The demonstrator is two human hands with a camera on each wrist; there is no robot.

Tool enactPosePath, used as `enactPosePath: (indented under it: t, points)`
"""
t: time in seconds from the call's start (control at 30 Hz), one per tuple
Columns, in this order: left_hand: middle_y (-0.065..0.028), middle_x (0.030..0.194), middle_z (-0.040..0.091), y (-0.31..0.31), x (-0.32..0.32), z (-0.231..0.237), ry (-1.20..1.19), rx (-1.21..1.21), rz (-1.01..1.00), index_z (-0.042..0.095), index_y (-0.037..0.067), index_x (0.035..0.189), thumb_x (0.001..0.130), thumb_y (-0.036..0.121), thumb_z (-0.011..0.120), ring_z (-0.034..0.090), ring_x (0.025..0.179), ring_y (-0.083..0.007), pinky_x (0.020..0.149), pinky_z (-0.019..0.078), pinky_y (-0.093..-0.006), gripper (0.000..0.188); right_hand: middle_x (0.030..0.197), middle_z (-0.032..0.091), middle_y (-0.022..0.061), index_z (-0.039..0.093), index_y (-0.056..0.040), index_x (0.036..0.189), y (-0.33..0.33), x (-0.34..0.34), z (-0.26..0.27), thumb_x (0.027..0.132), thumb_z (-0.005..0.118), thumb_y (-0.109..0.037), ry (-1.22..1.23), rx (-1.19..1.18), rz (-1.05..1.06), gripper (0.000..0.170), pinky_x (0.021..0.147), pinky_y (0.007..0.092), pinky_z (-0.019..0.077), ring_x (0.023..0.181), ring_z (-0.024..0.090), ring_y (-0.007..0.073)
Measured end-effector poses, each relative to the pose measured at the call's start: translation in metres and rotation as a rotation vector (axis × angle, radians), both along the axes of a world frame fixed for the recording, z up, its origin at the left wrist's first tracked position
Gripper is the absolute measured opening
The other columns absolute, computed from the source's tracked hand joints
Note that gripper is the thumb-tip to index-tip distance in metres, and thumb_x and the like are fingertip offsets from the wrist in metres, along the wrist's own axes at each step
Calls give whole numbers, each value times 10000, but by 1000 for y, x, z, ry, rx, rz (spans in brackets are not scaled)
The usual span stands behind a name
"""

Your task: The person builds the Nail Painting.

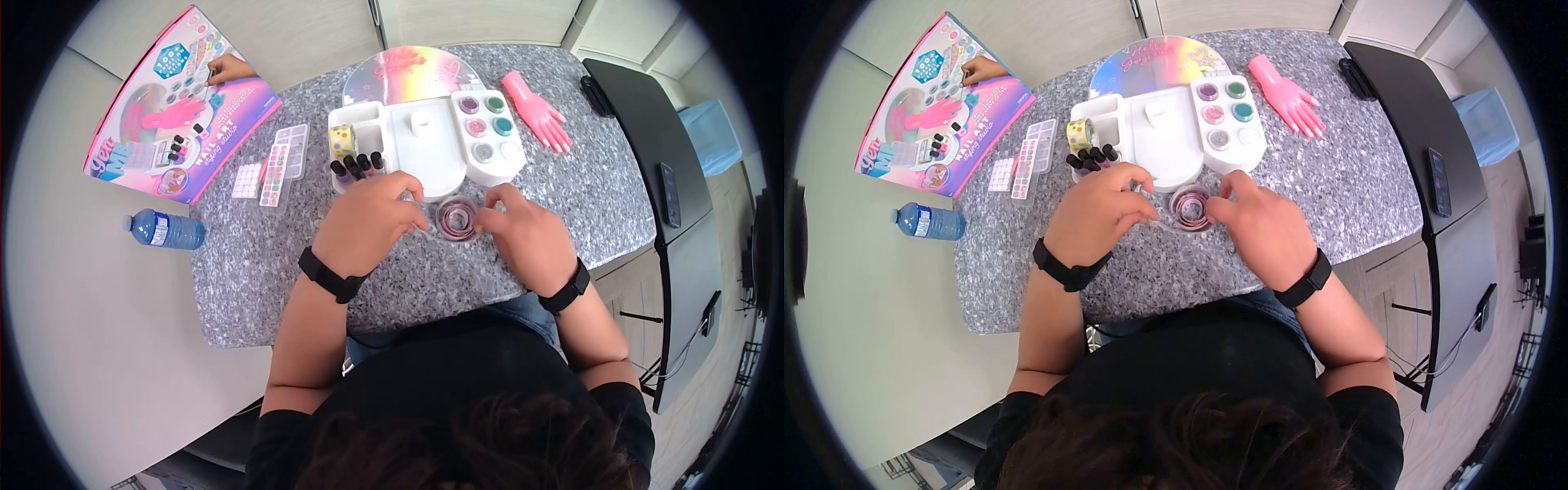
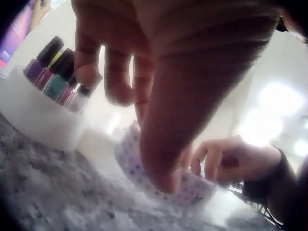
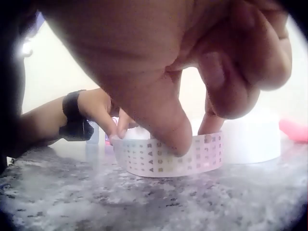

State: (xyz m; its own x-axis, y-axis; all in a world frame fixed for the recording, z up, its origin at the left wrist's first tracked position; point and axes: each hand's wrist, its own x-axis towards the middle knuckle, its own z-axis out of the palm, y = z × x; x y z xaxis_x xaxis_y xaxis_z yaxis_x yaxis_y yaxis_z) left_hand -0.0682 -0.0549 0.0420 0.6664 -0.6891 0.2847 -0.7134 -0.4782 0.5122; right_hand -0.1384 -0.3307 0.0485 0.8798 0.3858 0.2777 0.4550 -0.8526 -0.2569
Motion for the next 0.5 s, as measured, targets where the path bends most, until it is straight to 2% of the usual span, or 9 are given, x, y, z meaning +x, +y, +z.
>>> enactPosePath:
  t: [0.17, 0.23, 0.27, 0.33, 0.37, 0.43, 0.5]
  points:
    - [-37, 1210, 697, -4, -3, 0, 14, 9, -25, 791, 133, 968, 803, -3, 814, 698, 1037, -282, 876, 556, -412, 215, 1082, 651, 46, 729, -190, 956, 6, 2, -3, 883, 698, -76, 67, 9, 70, 139, 728, 430, 591, 884, 743, 282]
    - [-51, 1243, 703, -5, -4, 2, 33, 1, -32, 773, 136, 1079, 785, 56, 858, 691, 1134, -301, 934, 559, -414, 316, 1085, 654, 41, 731, -194, 943, 7, 0, -3, 891, 694, -89, 114, 12, 97, 123, 729, 428, 590, 885, 743, 281]
    - [-51, 1243, 703, -6, -5, 5, 36, 1, -31, 773, 136, 1079, 785, 56, 858, 691, 1134, -301, 934, 559, -414, 316, 1094, 654, 40, 734, -194, 943, 8, -1, -2, 900, 689, -100, 120, 16, 118, 113, 730, 425, 590, 884, 743, 282]
    - [-71, 1286, 705, -7, -6, 16, 135, -38, -144, 744, 134, 1183, 748, 167, 922, 672, 1215, -321, 1001, 550, -428, 471, 1102, 655, 40, 738, -194, 942, 9, -2, -1, 908, 683, -111, 127, 21, 138, 105, 731, 423, 590, 883, 742, 284]
    - [-71, 1286, 705, -8, -6, 18, 136, -37, -144, 744, 134, 1183, 748, 167, 922, 672, 1215, -321, 1001, 550, -428, 471, 1113, 652, 44, 739, -194, 968, 10, -2, -1, 900, 690, -97, 80, 46, 153, 128, 731, 423, 592, 882, 740, 288]
    - [-88, 1328, 699, -11, -7, 20, 167, -43, -174, 715, 117, 1258, 712, 264, 964, 669, 1229, -332, 1035, 537, -450, 617, 1125, 650, 47, 740, -193, 994, 11, -3, 1, 892, 697, -82, 34, 72, 168, 157, 730, 423, 595, 881, 739, 292]
    - [-93, 1324, 699, -11, -7, 14, 150, -42, -157, 705, 112, 1273, 721, 271, 962, 668, 1230, -333, 1040, 535, -454, 629, 1134, 641, 59, 728, -188, 1080, 12, -4, 7, 866, 710, -35, -18, 134, 89, 263, 720, 421, 601, 871, 733, 304]
